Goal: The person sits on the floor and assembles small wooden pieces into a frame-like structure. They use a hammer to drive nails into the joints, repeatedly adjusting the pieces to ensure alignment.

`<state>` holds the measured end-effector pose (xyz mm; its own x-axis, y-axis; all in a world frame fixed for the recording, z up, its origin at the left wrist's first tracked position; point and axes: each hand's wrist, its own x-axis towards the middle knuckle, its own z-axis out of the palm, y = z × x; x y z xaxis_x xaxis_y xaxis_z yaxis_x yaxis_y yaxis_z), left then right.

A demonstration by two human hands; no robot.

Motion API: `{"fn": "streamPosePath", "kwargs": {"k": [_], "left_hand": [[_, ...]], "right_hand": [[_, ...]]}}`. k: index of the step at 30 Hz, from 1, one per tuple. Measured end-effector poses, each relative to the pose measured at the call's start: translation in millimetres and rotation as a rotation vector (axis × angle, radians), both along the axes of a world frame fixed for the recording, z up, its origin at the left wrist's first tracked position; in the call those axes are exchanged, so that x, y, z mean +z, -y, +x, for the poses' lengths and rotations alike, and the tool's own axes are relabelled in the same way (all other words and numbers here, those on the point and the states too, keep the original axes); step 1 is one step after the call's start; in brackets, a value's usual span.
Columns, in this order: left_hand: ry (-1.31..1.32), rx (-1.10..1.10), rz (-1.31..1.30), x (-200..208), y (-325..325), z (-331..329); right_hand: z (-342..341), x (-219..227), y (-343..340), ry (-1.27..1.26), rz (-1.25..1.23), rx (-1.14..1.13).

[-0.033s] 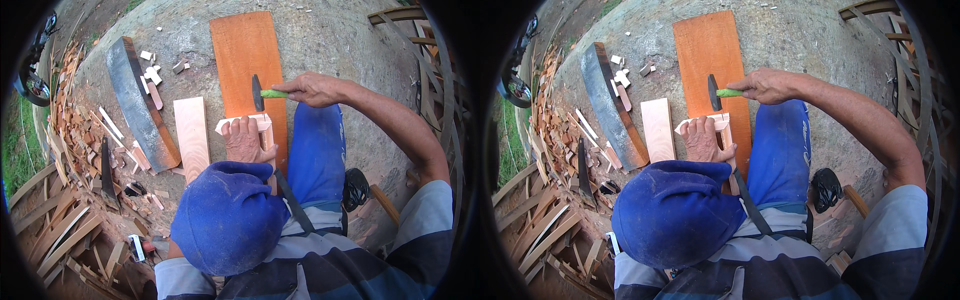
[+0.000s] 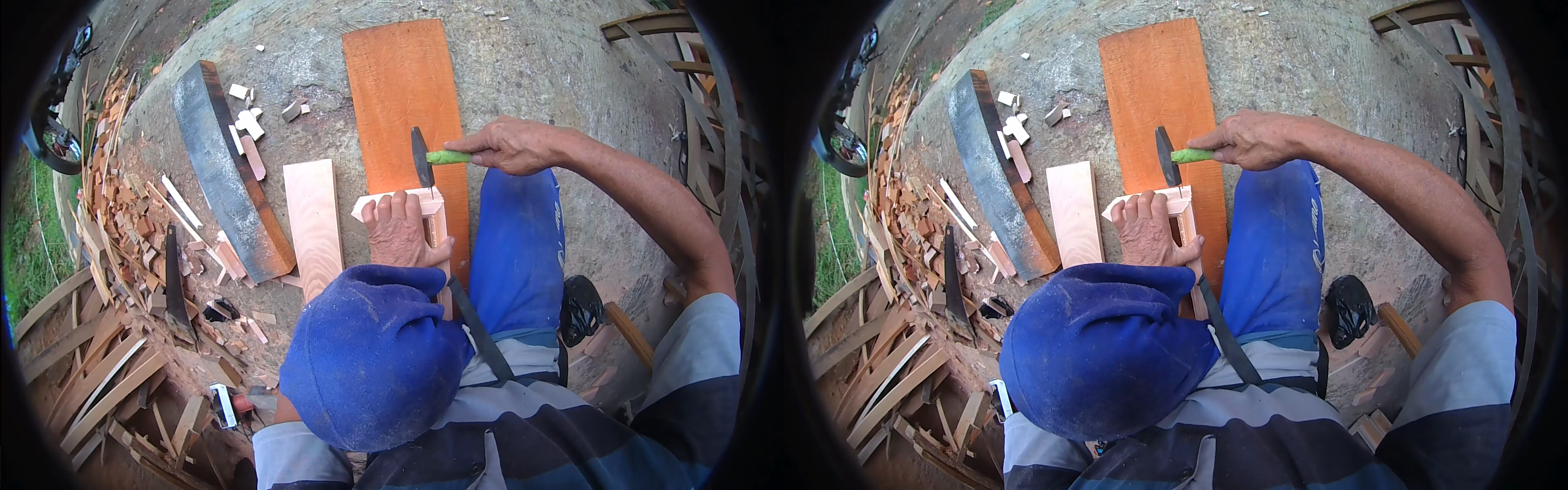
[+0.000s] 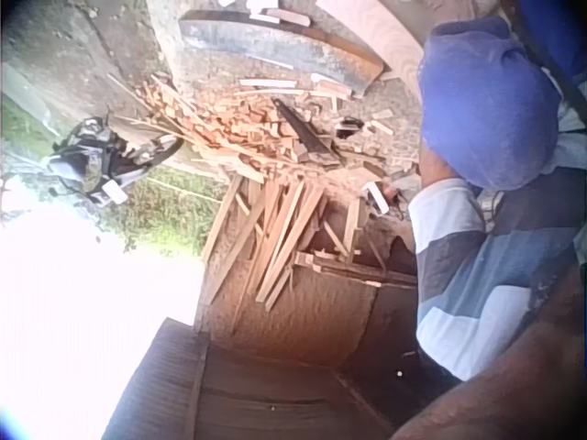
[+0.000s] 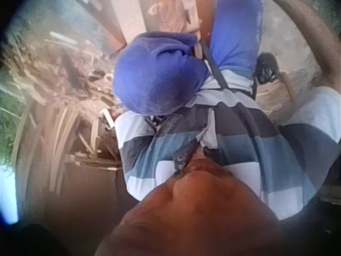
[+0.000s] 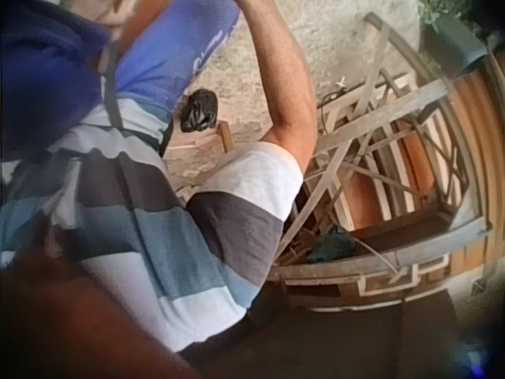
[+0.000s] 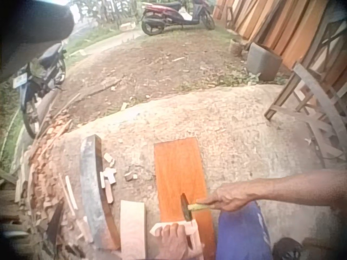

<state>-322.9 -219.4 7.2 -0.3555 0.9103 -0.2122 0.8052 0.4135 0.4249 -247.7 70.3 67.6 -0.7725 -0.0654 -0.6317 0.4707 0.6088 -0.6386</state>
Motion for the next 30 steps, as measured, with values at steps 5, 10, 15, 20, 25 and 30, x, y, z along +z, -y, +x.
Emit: {"fn": "streamPosePath", "kwargs": {"k": [5, 10, 15, 20, 25, 30], "left_hand": [[-0.035, -0.019, 0.021, -6.1, -0.8, -3.1], [-0.060, -0.012, 0.069, -6.9, -2.2, -2.1], [-0.050, -0.013, 0.044, -4.9, -1.6, -2.1], [-0.060, -0.026, 0.045, -3.8, -3.6, -3.8], [-0.039, -0.025, 0.005, -3.0, -1.4, -1.5], [-0.055, -0.034, 0.039, -5.2, -1.1, -1.1]], "right_hand": [[-8.1, 4.2, 1.4, 0.015, 0.053, -0.590], [-0.3, -5.6, 6.2, -0.114, 0.094, -0.178], [-1.0, -7.3, -3.9, -0.359, 0.130, -0.754], [-1.5, 0.6, 4.8, -0.208, 0.105, -0.036], [3.4, -6.6, 2.1, -0.138, 0.129, -0.528], [6.7, -13.1, -0.1, -0.119, 0.108, -0.145]]}}
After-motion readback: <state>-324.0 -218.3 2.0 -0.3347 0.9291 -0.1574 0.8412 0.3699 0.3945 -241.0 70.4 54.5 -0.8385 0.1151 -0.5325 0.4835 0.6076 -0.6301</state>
